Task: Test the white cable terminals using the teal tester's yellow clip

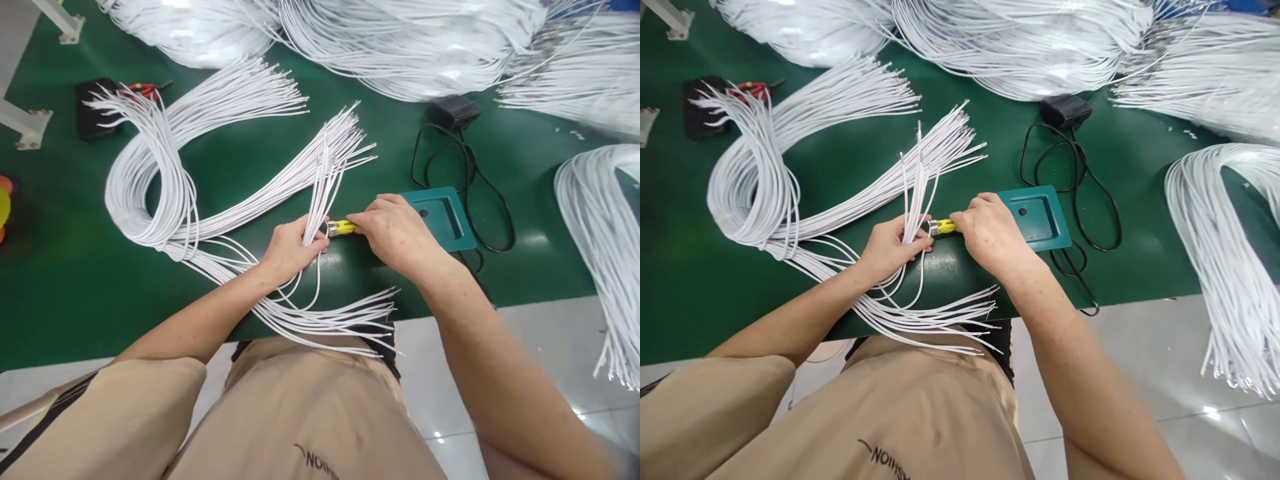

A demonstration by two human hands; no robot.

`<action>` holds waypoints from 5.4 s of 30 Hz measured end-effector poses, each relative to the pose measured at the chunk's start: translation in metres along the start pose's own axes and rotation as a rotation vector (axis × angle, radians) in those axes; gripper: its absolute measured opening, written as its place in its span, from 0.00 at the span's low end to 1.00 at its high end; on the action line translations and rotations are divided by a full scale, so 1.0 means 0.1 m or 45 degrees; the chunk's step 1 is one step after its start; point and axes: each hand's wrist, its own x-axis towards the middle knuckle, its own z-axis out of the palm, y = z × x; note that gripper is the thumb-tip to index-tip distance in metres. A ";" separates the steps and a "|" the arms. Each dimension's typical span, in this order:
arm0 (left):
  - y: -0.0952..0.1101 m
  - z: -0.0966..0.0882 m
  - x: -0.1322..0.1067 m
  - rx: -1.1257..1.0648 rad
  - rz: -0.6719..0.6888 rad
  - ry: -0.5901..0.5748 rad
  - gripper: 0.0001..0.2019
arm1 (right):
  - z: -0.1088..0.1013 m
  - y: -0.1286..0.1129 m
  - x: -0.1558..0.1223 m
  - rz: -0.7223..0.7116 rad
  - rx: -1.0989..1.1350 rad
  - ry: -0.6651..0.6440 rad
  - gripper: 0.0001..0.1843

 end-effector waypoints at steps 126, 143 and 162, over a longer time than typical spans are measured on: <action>0.13 -0.21 -0.11 -0.384 0.167 -0.295 0.21 | 0.07 -0.68 -0.05 0.830 2.209 0.403 0.08; 0.09 -0.21 -0.09 -0.735 -0.090 -0.456 0.23 | 0.20 -0.73 -0.11 0.624 1.603 0.536 0.09; 0.08 -0.08 -0.01 -0.465 -0.115 -0.195 0.23 | -0.01 -0.12 -0.10 0.078 -0.034 0.183 0.09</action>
